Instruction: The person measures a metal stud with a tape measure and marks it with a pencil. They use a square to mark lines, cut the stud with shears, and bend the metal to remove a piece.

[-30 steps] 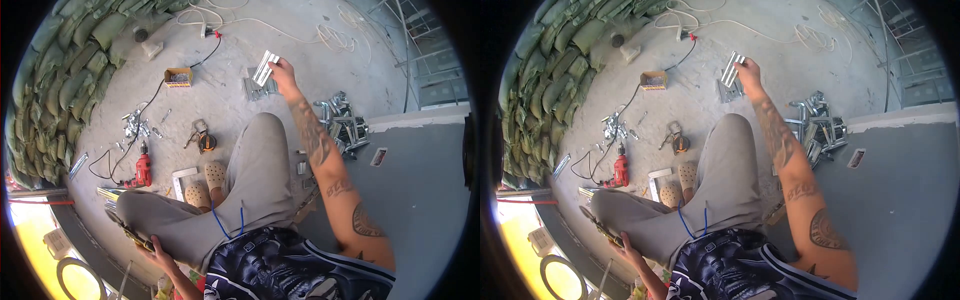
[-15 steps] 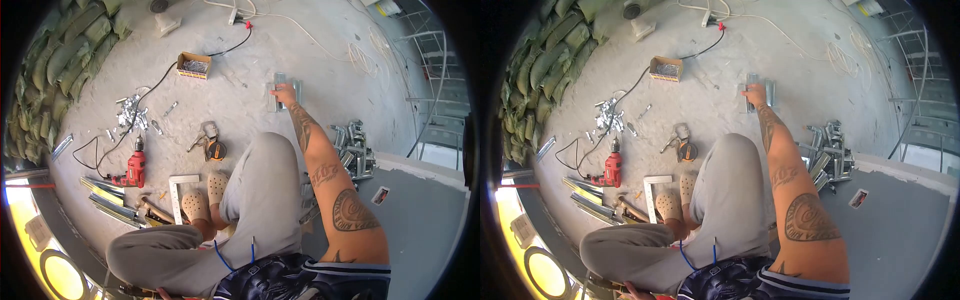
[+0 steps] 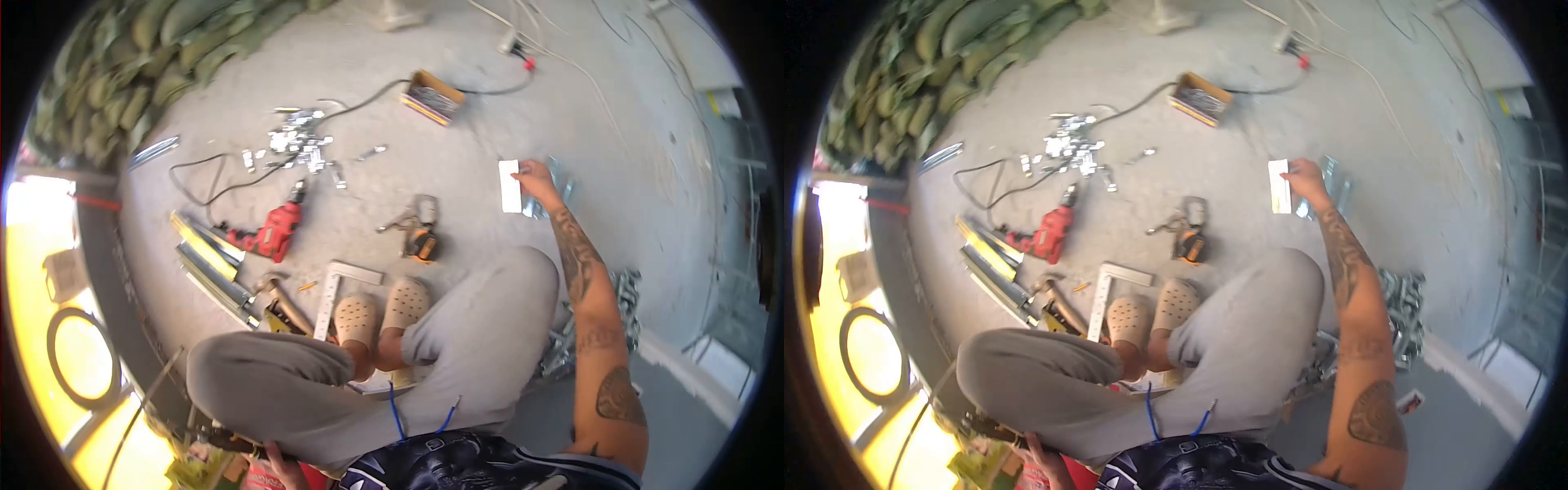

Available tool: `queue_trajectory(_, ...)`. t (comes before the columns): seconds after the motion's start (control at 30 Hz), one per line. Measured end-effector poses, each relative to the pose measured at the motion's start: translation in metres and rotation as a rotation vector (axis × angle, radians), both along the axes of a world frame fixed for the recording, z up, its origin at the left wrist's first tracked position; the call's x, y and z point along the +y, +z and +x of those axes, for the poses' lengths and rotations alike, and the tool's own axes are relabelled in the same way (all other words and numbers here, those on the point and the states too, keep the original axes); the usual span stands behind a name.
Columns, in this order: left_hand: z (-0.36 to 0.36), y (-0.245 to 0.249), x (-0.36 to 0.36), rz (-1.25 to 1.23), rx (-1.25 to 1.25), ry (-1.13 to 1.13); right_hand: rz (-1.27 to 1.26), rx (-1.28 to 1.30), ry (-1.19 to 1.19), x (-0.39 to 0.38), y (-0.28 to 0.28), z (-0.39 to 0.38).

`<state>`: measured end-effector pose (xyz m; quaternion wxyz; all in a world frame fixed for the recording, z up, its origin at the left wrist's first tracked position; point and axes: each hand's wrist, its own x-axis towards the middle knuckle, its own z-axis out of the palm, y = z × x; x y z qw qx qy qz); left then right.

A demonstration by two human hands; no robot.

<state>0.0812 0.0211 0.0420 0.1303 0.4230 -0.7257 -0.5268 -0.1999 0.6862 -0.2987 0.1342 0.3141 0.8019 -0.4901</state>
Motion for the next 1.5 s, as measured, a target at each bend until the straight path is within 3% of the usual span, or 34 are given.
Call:
queue_trajectory(0.03,-0.002,0.0,0.001,0.005,0.03,-0.185,-0.101,-0.072,0.133,-0.024,0.008,-0.016)
queue_trajectory(0.13,-0.013,0.001,0.013,-0.127,0.029,-0.236,-0.28,-0.175,0.479,-0.104,0.023,-0.058)
queue_trajectory(0.2,-0.017,-0.003,0.014,-0.164,0.057,-0.216,-0.462,-0.188,0.434,-0.177,0.062,-0.091)
queue_trajectory(0.3,-0.025,-0.001,0.016,-0.359,0.01,-0.39,-0.649,-0.074,0.469,-0.253,0.096,-0.153)
queue_trajectory(0.37,-0.043,0.015,0.033,-0.31,0.028,-0.374,-0.78,0.104,0.266,-0.284,0.132,-0.179)
queue_trajectory(0.4,-0.047,0.017,0.038,-0.242,0.036,-0.382,-0.77,0.118,0.278,-0.286,0.14,-0.188)
queue_trajectory(0.47,-0.045,0.014,0.041,-0.25,0.041,-0.332,-0.591,0.391,-0.049,-0.284,0.154,-0.2)
queue_trajectory(0.5,-0.047,0.016,0.042,-0.201,0.084,-0.328,-0.616,0.379,-0.128,-0.276,0.156,-0.198)
queue_trajectory(0.63,-0.045,0.017,0.04,-0.217,0.131,-0.344,-0.598,0.265,0.134,-0.227,0.166,-0.137)
queue_trajectory(0.7,-0.045,0.017,0.039,-0.191,0.148,-0.341,-0.419,0.252,0.405,-0.191,0.181,-0.078)
queue_trajectory(0.73,-0.043,0.017,0.036,-0.163,0.153,-0.352,-0.192,0.356,0.593,-0.165,0.175,-0.044)
queue_trajectory(0.8,-0.039,0.007,0.026,-0.195,0.171,-0.355,0.202,0.183,0.546,-0.135,0.214,0.045)
queue_trajectory(0.93,-0.049,0.008,0.031,-0.148,0.224,-0.428,0.598,0.301,0.193,-0.125,0.189,0.203)
queue_trajectory(1.07,-0.061,0.007,0.036,-0.13,0.227,-0.52,0.646,0.453,0.125,-0.149,0.228,0.244)
queue_trajectory(1.2,-0.071,-0.003,0.042,-0.153,0.236,-0.614,0.431,0.414,-0.047,-0.152,0.222,0.236)
queue_trajectory(1.27,-0.077,-0.006,0.051,-0.164,0.251,-0.685,0.399,0.548,-0.012,-0.147,0.207,0.235)
queue_trajectory(1.4,-0.079,-0.02,0.056,-0.268,0.203,-0.669,0.448,0.543,0.127,-0.159,0.237,0.224)
queue_trajectory(1.5,-0.093,-0.042,0.046,-0.108,0.129,-0.69,0.476,0.584,0.146,-0.162,0.225,0.214)
